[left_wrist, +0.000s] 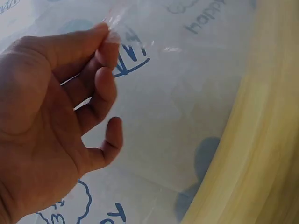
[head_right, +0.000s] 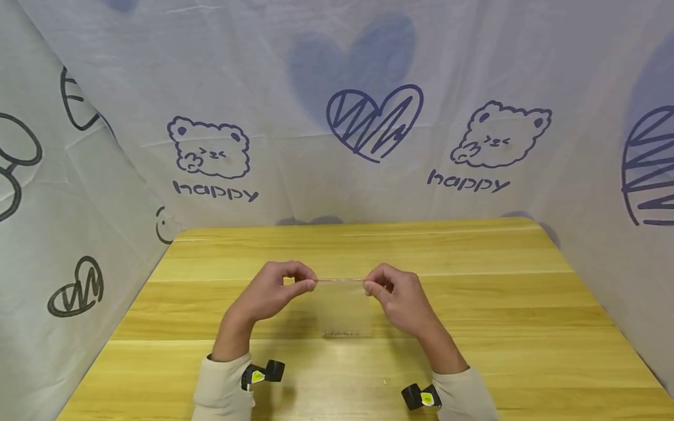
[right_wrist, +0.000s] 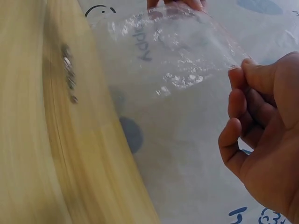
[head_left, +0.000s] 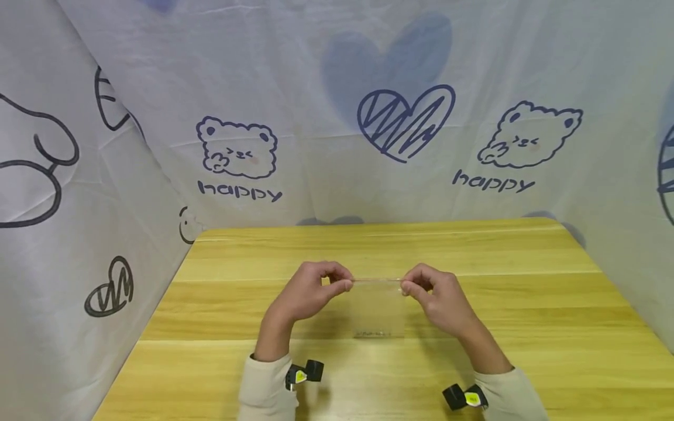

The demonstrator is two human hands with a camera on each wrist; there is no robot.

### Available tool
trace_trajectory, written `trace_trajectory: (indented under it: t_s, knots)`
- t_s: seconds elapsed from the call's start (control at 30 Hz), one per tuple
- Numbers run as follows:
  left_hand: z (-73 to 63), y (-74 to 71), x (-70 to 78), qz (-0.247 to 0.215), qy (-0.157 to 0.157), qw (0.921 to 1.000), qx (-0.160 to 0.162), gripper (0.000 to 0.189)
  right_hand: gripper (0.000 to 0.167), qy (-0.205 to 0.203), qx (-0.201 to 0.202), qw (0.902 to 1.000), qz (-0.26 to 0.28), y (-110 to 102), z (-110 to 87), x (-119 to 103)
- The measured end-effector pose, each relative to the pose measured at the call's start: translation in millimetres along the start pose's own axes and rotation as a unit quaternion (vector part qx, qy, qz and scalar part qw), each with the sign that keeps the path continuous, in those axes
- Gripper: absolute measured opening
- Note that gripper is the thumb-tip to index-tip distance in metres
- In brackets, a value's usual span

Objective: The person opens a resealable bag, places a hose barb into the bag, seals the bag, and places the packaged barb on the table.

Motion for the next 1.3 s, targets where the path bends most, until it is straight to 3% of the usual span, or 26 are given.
trace_trajectory:
  t_s: [0.13,0.37,0.67,0.8,1.03,1.3]
  knots:
    - [5.2,5.6,-5.4,0.006,-0.025,0.9995,-0.021,0.012,0.011,0.024,-0.018,0.9996,-0.005,-1,-0.2,6]
    - [21.9,23.6,-14.8,0.041,-0.042,0.9971,0.048,0.014,0.013,0.107,-0.031,0.9929,-0.041,2,5.6,27]
    - [49.6,47.3,-32.4,0.065,-0.073,0.9928,0.070,0.020,0.013,0.151,-0.038,0.9853,-0.071,11,13.7,66]
    - [58.4,54.1,-42.1,0.063,-0.105,0.9903,0.067,0.021,0.013,0.174,-0.060,0.9797,-0.079,19,12.6,83]
    - [64.9,66.1,-58.5,0.063,-0.149,0.9843,0.070,0.020,0.012,0.182,-0.098,0.9719,-0.112,31,11.1,100]
    - [59.6,73.5,-69.1,0.077,-0.180,0.9784,0.067,0.028,0.017,0.183,-0.117,0.9685,-0.122,35,8.4,106]
Point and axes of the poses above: each hand's wrist, its own z-axis towards the middle knuckle, its own y-axis out of the palm, x = y × z, the point moved 1 cm from there along z, towards the middle knuckle, and after that the axes turned 14 degrees about -y, right-handed, at the moved point
